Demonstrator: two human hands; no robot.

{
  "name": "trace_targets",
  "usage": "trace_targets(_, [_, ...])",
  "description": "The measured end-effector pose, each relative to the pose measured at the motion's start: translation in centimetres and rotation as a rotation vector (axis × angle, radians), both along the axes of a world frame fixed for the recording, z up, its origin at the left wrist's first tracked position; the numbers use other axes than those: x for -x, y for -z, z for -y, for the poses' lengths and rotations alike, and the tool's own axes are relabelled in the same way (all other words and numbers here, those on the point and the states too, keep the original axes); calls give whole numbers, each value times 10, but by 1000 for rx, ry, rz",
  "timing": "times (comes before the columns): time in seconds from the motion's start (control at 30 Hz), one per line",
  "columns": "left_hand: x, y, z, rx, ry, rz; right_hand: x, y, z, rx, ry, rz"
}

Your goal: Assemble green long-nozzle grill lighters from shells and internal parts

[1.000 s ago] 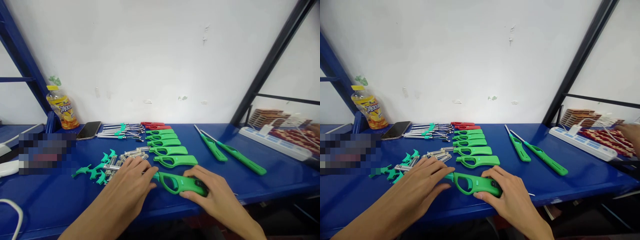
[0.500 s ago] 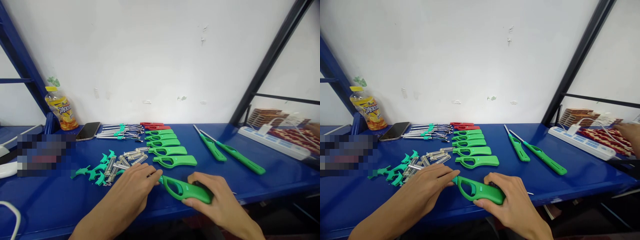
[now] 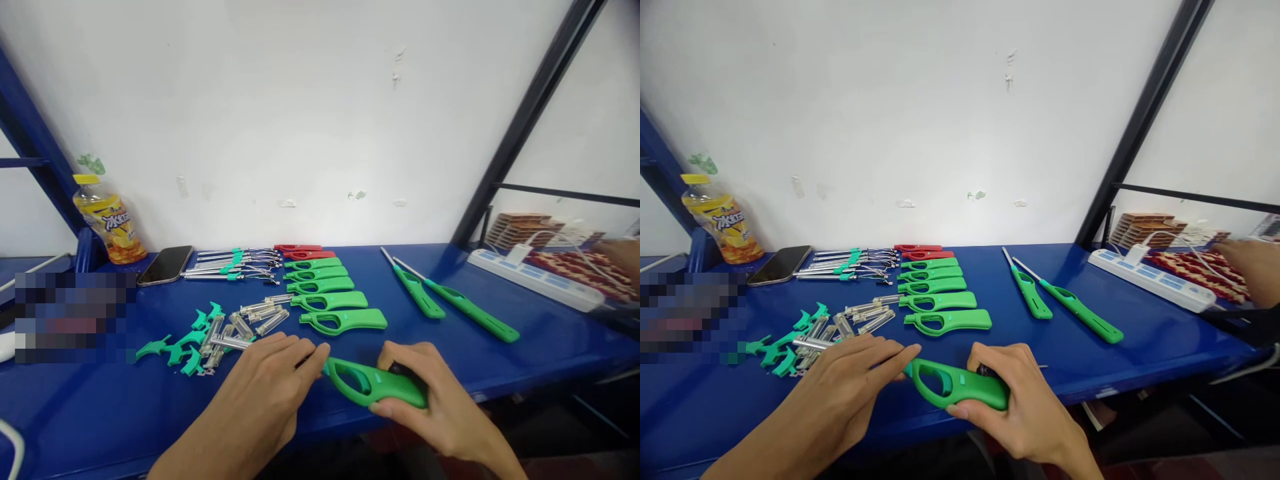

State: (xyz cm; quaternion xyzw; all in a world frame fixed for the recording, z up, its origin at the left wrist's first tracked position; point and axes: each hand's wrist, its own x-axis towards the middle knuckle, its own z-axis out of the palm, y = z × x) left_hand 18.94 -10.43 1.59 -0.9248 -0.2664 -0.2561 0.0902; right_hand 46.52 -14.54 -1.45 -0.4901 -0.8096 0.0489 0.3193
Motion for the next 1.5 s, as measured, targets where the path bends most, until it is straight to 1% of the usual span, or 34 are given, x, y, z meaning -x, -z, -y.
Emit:
trace_targets(0.13, [0,-1,0,10,-5,15,1,1,-2,10,7,0])
trace_targets(0.27, [1,-2,3,9,-37,-21,2,0,-4,31,10,-15])
trace_targets(0.37, [-5,0,12,91,-49,-110,3,-2,-3,102,-10,-29])
trace_targets(0.43, [-13,1,19,128,-20,-199,3,-3,-3,156,-57,-43])
trace_targets(0.53, [-21,2,25,148,-24,-300,1,0,-3,150,-98,-108])
trace_targets(0.63, [-22,-3,24,276,-93,-341,-2,4,-4,101,-91,-149])
trace_targets(0.7, [-19,-8,21,368,-144,-342,-3,6,-5,98,-98,-150])
trace_targets(0.77, [-16,-13,20,427,-180,-332,-2,6,-6,121,-110,-155])
trace_targets(0.87, [-12,-19,19,469,-188,-330,1,4,-7,171,-129,-161])
trace_targets(1.0, [-5,-22,16,486,-203,-291,4,2,-7,142,-86,-131])
trace_targets(1.1, [-2,-18,15,478,-214,-209,4,3,-9,118,-100,-154])
trace_targets(1.2, [-5,-12,15,445,-183,-158,3,7,-9,90,-110,-183])
trace_targets(1.33, [-13,-9,15,445,-164,-244,0,14,-9,72,-81,-152])
trace_targets(1.5, [-16,-9,13,345,-148,-251,-3,17,-9,84,-95,-103])
